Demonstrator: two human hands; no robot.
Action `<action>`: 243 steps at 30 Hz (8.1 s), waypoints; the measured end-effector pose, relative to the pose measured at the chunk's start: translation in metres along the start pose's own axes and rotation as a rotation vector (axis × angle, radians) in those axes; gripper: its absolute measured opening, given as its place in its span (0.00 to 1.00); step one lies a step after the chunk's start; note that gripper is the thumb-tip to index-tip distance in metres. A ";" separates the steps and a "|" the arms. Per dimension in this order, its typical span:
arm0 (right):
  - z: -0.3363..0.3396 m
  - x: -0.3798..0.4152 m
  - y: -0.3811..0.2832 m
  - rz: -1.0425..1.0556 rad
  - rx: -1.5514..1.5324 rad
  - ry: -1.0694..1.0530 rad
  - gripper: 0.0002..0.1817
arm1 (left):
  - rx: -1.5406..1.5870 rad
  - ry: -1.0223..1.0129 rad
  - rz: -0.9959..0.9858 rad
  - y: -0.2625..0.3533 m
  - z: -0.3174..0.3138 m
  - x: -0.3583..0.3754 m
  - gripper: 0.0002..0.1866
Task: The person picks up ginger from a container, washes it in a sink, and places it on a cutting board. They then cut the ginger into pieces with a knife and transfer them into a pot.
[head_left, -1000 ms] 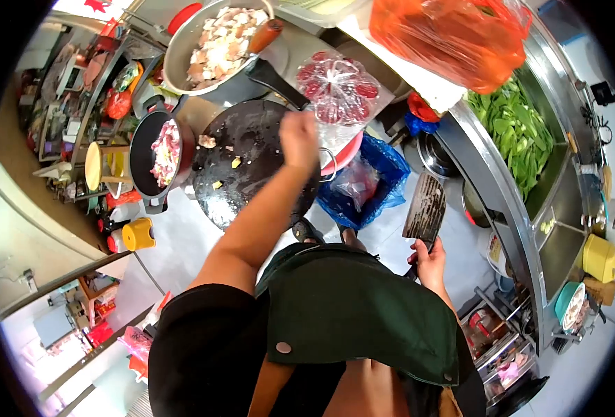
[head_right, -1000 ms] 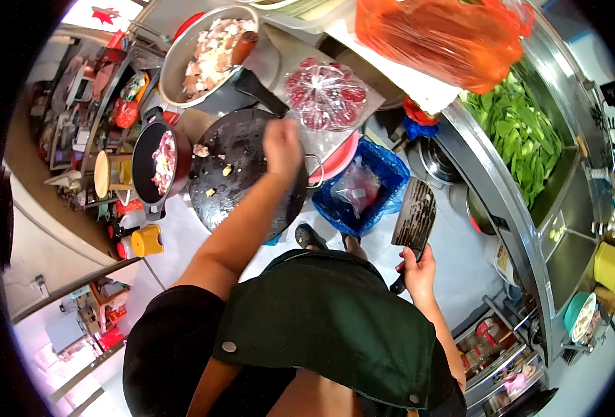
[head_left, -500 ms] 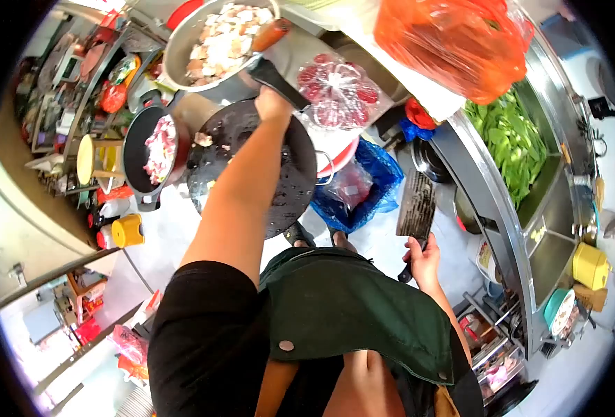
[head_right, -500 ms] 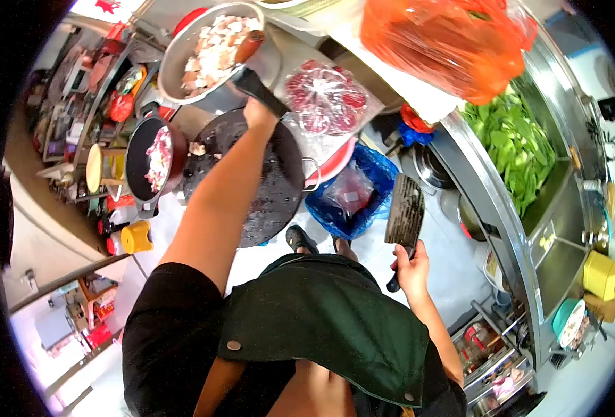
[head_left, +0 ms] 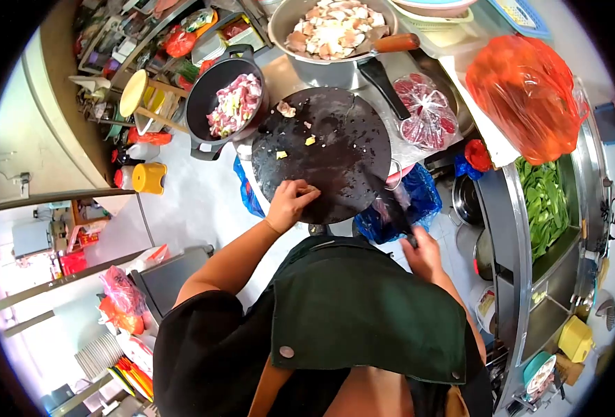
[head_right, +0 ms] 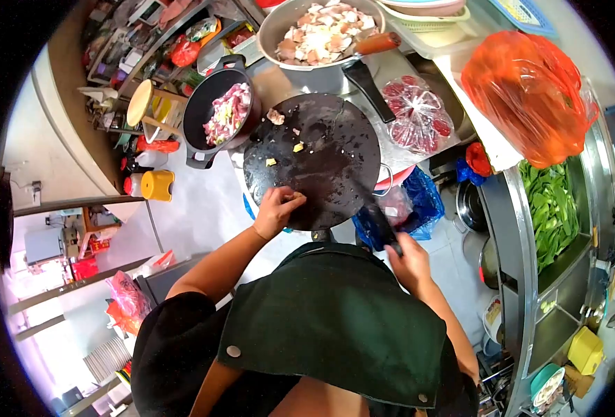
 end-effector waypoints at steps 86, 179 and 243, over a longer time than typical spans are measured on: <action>-0.141 -0.114 -0.098 0.232 0.296 -0.578 0.11 | 0.171 0.205 0.236 -0.026 0.010 0.039 0.12; -0.162 -0.120 -0.105 0.328 0.309 -0.673 0.11 | 0.085 0.242 0.313 -0.026 0.007 0.058 0.10; -0.137 -0.097 -0.118 0.296 0.315 -0.775 0.11 | 0.068 0.227 0.330 -0.031 0.011 0.067 0.11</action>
Point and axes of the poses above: each hand's wrist, its own x-axis away from the middle knuckle, its own z-axis out of the back of the hand, y = z × x, the point moved 6 cm from there along -x, towards the middle knuckle, and after that the axes turned 10 degrees about z, right-handed, at the moved point
